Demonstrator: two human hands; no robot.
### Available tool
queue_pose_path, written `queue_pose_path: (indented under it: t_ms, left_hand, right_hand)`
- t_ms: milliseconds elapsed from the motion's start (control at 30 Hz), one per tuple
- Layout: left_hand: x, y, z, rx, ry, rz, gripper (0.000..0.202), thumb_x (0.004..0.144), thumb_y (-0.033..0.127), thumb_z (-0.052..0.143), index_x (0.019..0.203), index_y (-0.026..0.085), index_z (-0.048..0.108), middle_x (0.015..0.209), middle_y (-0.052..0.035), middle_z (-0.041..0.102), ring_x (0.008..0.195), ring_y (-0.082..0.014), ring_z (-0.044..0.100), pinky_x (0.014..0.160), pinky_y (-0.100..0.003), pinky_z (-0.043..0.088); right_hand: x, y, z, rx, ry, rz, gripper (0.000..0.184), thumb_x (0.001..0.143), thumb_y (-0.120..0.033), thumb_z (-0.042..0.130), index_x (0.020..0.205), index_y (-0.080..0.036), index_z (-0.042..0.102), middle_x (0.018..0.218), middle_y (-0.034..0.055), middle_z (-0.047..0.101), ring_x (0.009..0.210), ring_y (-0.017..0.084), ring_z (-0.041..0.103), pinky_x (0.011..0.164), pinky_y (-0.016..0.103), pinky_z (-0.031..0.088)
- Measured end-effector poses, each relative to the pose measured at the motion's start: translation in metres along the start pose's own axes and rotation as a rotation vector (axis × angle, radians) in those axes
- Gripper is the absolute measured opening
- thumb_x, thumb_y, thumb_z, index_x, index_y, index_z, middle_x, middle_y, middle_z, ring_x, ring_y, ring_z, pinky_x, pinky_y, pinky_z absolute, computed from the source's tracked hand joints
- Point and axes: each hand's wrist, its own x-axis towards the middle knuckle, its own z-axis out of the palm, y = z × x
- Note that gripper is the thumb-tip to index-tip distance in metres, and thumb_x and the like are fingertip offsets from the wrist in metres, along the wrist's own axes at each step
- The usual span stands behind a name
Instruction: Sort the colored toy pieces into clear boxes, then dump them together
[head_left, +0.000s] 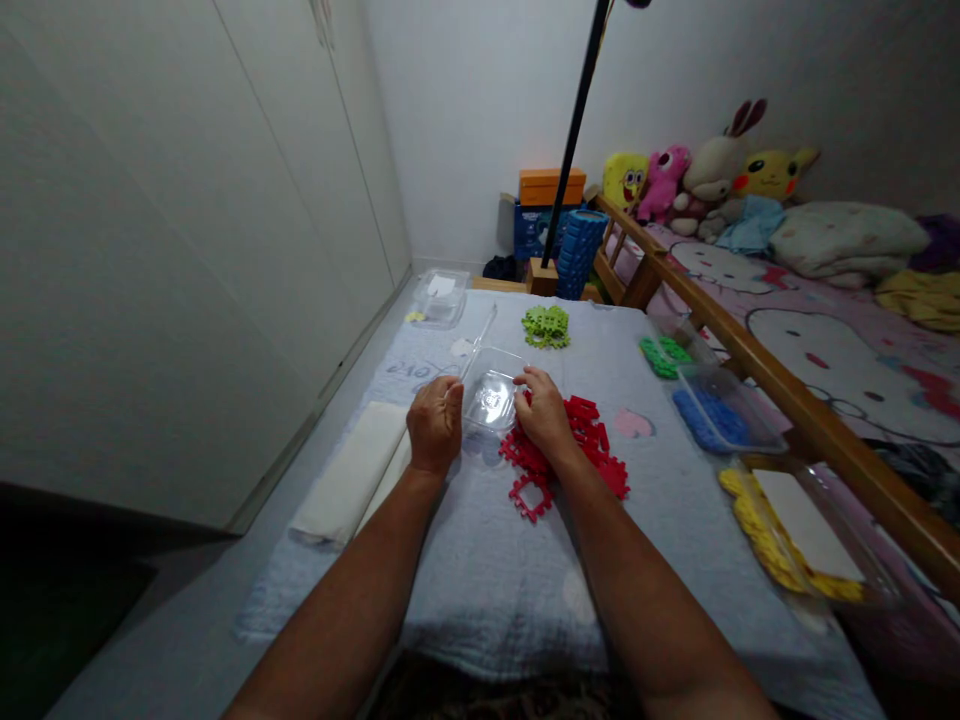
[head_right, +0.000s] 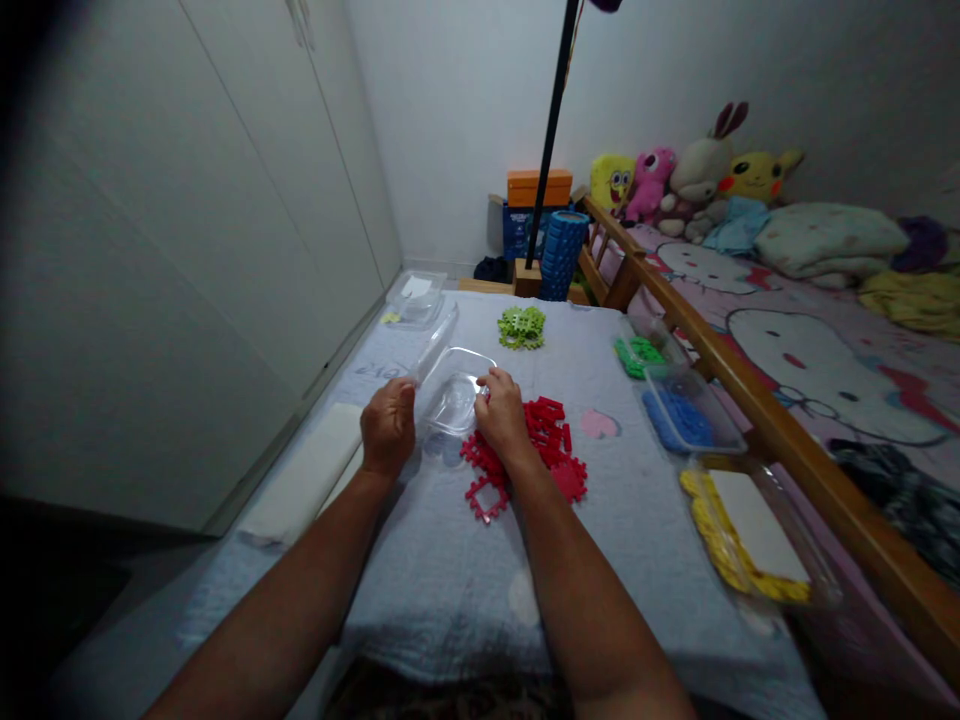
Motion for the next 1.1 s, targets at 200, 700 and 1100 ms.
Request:
queue_pose_path:
  t_ms: [200,700,1100]
  left_hand:
    - [0.01,-0.006,-0.004,0.111,0.093,0.067,0.038,0.106,0.044,0.04,0.087,0.023,0.065,0.09,-0.0099,0.07,0.091,-0.0257,0.063,0.09,-0.038,0.048]
    - [0.014,-0.03,0.01,-0.132,0.117,-0.376,0.044,0.092,0.027,0.054,0.136,0.019,0.05,0.088,-0.0033,0.071,0.078,-0.0208,0.071,0.076,-0.032,0.055]
    - [0.012,-0.032,0.016,-0.309,0.011,-0.673,0.088,0.083,0.019,0.056,0.162,0.016,0.015,0.081,0.0012,0.068,0.056,-0.0169,0.065,0.052,-0.027,0.05]
  right_hand:
    - [-0.002,-0.001,0.001,-0.023,0.012,-0.017,0.031,0.088,-0.013,0.054,0.111,-0.019,0.075,0.137,0.017,0.065,0.132,0.029,0.059,0.12,0.049,0.042]
    - [-0.024,-0.033,-0.013,-0.173,-0.165,-0.179,0.025,0.084,-0.039,0.082,0.102,-0.023,0.077,0.135,0.0132,0.069,0.129,0.036,0.05,0.111,0.055,0.037]
    - [-0.02,-0.034,-0.022,-0.209,-0.29,-0.235,0.021,0.088,-0.031,0.075,0.072,-0.022,0.063,0.097,0.0079,0.072,0.108,0.028,0.058,0.102,0.047,0.038]
